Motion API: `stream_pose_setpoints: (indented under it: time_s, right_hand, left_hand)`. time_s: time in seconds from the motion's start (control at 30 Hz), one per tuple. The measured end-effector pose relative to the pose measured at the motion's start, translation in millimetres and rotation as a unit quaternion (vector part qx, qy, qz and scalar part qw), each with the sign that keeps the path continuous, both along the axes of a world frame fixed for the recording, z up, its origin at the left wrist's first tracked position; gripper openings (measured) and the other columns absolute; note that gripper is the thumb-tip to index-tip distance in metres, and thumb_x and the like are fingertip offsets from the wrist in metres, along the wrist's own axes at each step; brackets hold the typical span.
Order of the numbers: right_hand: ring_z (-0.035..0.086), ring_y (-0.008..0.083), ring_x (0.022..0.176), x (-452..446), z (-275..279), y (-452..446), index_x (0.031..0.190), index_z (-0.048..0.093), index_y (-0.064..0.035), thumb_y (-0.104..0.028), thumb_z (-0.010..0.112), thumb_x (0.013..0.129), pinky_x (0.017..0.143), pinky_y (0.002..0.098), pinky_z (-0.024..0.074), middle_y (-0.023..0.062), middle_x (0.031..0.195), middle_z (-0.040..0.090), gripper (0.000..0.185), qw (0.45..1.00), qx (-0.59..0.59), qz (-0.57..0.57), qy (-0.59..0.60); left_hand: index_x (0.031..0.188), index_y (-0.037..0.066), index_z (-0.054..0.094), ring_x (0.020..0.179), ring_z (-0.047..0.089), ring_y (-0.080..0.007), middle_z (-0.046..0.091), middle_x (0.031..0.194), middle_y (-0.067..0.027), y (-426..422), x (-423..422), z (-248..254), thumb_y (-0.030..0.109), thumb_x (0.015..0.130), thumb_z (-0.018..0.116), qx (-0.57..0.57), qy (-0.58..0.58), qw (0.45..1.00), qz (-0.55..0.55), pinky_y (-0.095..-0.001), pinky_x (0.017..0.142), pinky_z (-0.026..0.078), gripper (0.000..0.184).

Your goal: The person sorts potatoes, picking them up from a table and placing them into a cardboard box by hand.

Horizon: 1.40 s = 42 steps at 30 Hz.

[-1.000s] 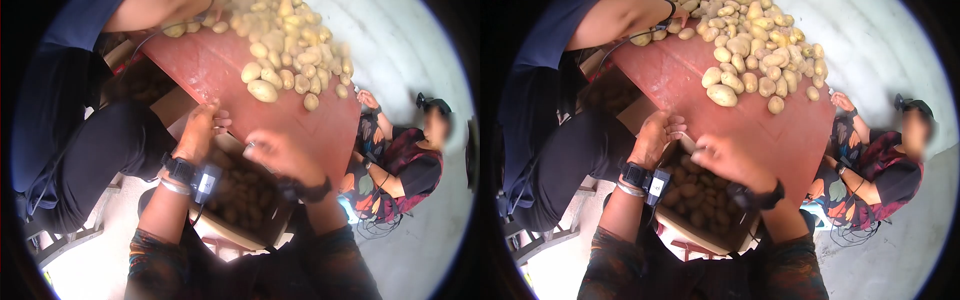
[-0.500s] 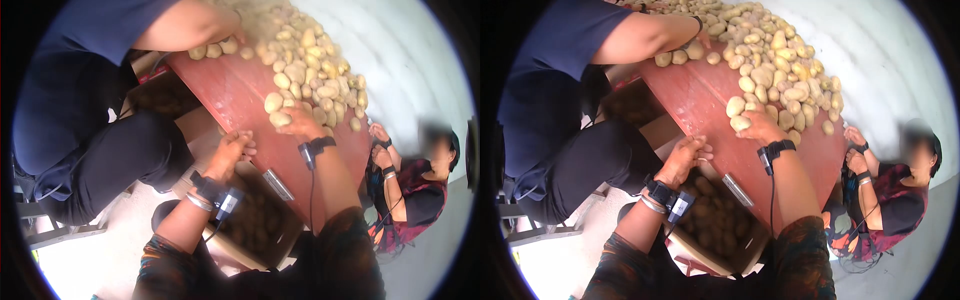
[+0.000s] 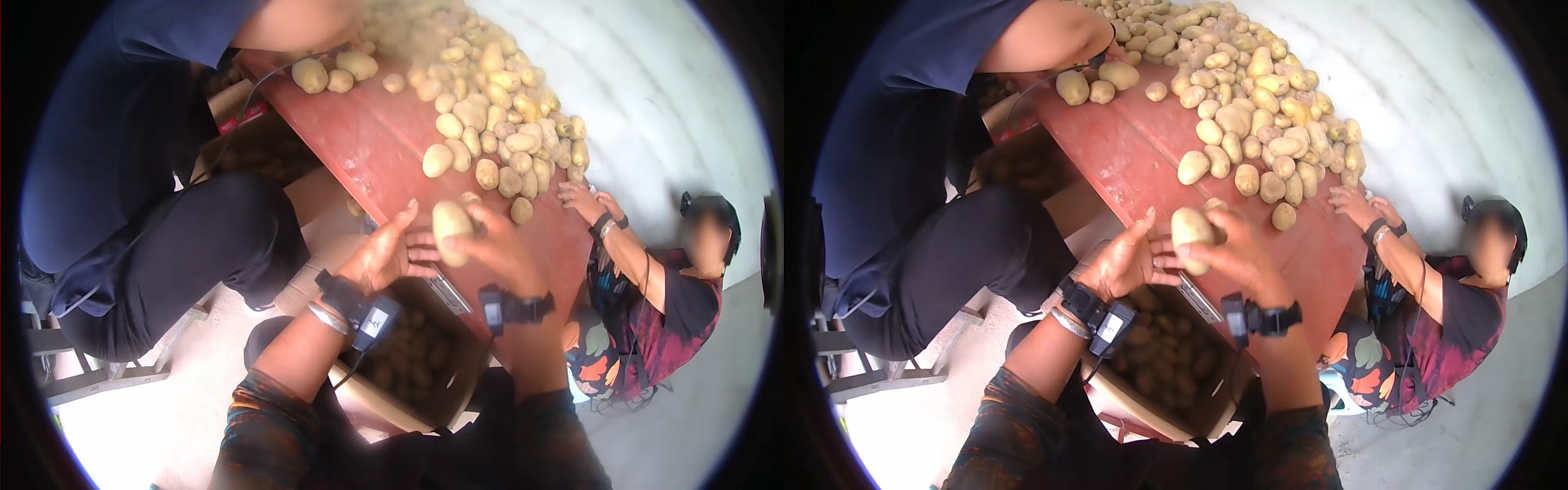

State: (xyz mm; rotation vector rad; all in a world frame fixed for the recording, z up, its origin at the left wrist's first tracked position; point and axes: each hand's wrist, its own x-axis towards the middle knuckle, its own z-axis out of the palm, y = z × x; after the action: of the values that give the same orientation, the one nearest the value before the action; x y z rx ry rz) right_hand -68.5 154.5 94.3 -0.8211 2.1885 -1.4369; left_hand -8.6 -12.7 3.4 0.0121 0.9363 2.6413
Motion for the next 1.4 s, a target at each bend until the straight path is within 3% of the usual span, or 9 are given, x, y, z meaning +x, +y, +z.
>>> stream_pose_setpoints:
  time_s: [0.1, 0.23, 0.3, 0.33, 0.4, 0.43, 0.6, 0.87, 1.4]
  right_hand:
    - [0.042, 0.0285, 0.115, 21, -12, -8, 0.107, 0.056, 0.0012, -0.027, 0.081, 0.060, 0.096, 0.0383, 0.0366, 0.0155, 0.117, 0.043, 0.060, 0.992, 0.044, 0.041, 0.108]
    - [0.040, 0.0296, 0.118, 39, -16, -20, 0.108, 0.055, 0.0003, -0.024, 0.082, 0.059, 0.095, 0.0402, 0.0381, 0.0179, 0.124, 0.038, 0.060, 0.967, 0.029, 0.109, 0.230]
    - [0.044, 0.0263, 0.115, 48, -14, -15, 0.109, 0.053, -0.0003, -0.019, 0.080, 0.062, 0.092, 0.0389, 0.0410, 0.0155, 0.122, 0.043, 0.058, 0.942, 0.019, 0.022, 0.334]
    - [0.044, 0.0263, 0.115, 55, -10, -11, 0.109, 0.053, -0.0003, -0.019, 0.080, 0.062, 0.092, 0.0389, 0.0410, 0.0155, 0.122, 0.043, 0.058, 0.943, 0.020, 0.021, 0.332]
    - [0.049, 0.0223, 0.109, 68, -3, -3, 0.111, 0.051, -0.0004, -0.014, 0.077, 0.065, 0.091, 0.0373, 0.0419, 0.0125, 0.120, 0.046, 0.054, 0.982, -0.168, 0.001, -0.089]
    - [0.052, 0.0177, 0.104, 67, -12, 5, 0.113, 0.051, -0.0003, -0.011, 0.073, 0.069, 0.090, 0.0345, 0.0427, 0.0093, 0.116, 0.051, 0.051, 0.979, -0.170, 0.019, -0.113]
    - [0.055, 0.0154, 0.096, 75, -47, 21, 0.115, 0.050, -0.0002, -0.014, 0.072, 0.070, 0.082, 0.0322, 0.0454, 0.0079, 0.103, 0.058, 0.052, 0.996, 0.008, 0.071, -0.043]
    - [0.062, 0.0294, 0.084, 72, -140, 52, 0.107, 0.053, -0.0010, -0.018, 0.071, 0.070, 0.075, 0.0344, 0.0474, 0.0170, 0.089, 0.062, 0.044, 0.951, 0.267, 0.147, 0.056]
    - [0.045, 0.0317, 0.119, 65, -235, 98, 0.128, 0.040, -0.0018, -0.035, 0.068, 0.071, 0.098, 0.0359, 0.0368, 0.0225, 0.125, 0.047, 0.072, 0.913, 0.403, 0.067, -0.021]
  left_hand:
    - [0.126, 0.006, 0.043, 0.105, 0.055, -0.0270, 0.052, 0.120, -0.0149, 7, 5, 6, 0.061, 0.086, 0.040, 0.073, 0.012, 0.997, 0.011, -0.0436, 0.086, 0.047, 0.068]
    - [0.118, 0.006, 0.047, 0.100, 0.058, -0.0258, 0.056, 0.113, -0.0128, -1, 1, -9, 0.052, 0.089, 0.045, 0.148, 0.014, 0.988, 0.036, -0.0422, 0.087, 0.048, 0.055]
    - [0.111, 0.006, 0.050, 0.097, 0.059, -0.0258, 0.058, 0.107, -0.0113, -2, 1, -5, 0.048, 0.089, 0.048, 0.153, 0.018, 0.986, 0.064, -0.0432, 0.085, 0.049, 0.047]
    - [0.107, 0.008, 0.052, 0.096, 0.059, -0.0249, 0.059, 0.104, -0.0096, -3, 4, 2, 0.049, 0.088, 0.050, 0.108, 0.000, 0.990, 0.086, -0.0445, 0.083, 0.049, 0.046]
    - [0.104, 0.010, 0.052, 0.086, 0.061, -0.0247, 0.060, 0.096, -0.0085, -4, 6, 9, 0.052, 0.086, 0.051, 0.066, -0.050, 0.989, 0.123, -0.0413, 0.071, 0.053, 0.045]
    - [0.104, 0.010, 0.052, 0.086, 0.061, -0.0247, 0.060, 0.096, -0.0085, -5, 5, 7, 0.052, 0.086, 0.051, 0.066, -0.052, 0.988, 0.128, -0.0413, 0.071, 0.053, 0.045]
    - [0.101, 0.012, 0.051, 0.063, 0.061, -0.0248, 0.059, 0.077, -0.0078, -7, 2, -4, 0.053, 0.088, 0.045, 0.015, -0.067, 0.979, 0.191, -0.0318, 0.048, 0.050, 0.044]
    - [0.113, 0.001, 0.048, 0.074, 0.063, -0.0258, 0.061, 0.089, -0.0162, -17, 0, 0, 0.046, 0.096, 0.031, -0.127, -0.066, 0.974, 0.173, -0.0297, 0.055, 0.050, 0.051]
    - [0.110, -0.001, 0.048, 0.069, 0.058, -0.0266, 0.058, 0.086, -0.0153, -14, 1, -2, 0.033, 0.096, 0.039, -0.066, -0.029, 0.982, 0.173, -0.0353, 0.055, 0.050, 0.038]
